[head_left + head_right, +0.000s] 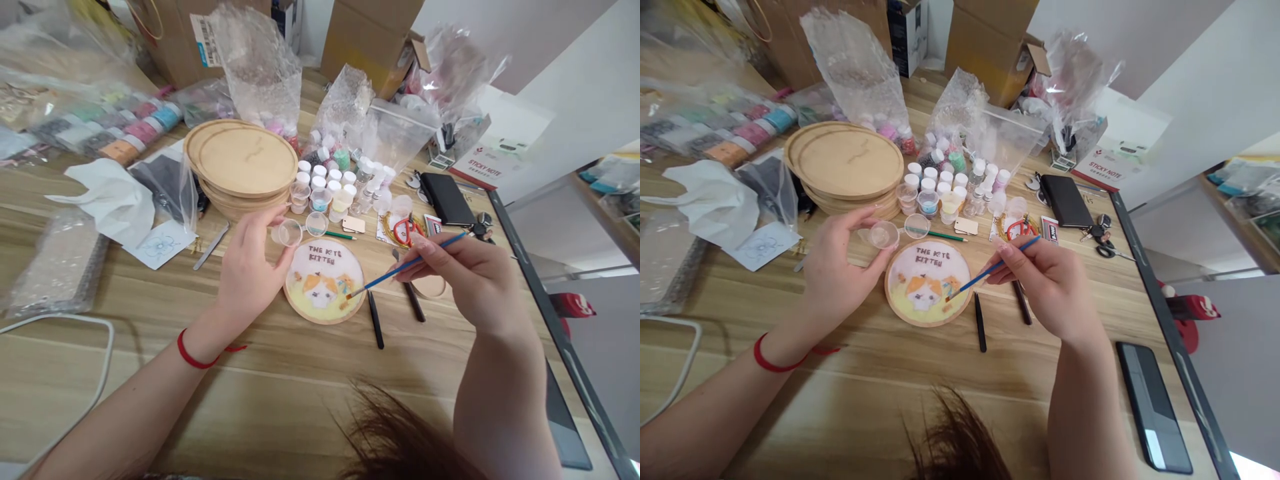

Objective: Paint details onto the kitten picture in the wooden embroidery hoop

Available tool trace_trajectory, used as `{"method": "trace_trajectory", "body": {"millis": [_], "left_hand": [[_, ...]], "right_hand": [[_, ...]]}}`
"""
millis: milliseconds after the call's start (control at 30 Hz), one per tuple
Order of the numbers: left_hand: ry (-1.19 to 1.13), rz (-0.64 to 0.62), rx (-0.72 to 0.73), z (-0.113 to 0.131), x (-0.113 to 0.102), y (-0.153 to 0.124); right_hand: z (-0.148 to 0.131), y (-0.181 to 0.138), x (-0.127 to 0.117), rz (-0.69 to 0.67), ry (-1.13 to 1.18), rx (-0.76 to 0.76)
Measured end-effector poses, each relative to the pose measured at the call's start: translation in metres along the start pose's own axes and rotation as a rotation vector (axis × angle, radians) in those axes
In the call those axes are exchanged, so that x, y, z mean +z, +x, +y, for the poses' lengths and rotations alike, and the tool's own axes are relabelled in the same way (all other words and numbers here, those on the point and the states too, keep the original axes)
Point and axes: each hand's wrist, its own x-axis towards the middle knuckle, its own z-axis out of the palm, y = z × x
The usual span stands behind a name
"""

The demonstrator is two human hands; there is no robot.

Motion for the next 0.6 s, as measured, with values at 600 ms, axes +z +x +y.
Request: {"method": "trace_trajectory", "body": {"millis": [600], "left_hand": [[-0.202,0.123,0.090,0.005,-0.003,-0.003]], "right_hand": [[0.017,0.004,0.019,0.293,0.195,-0.115]]}}
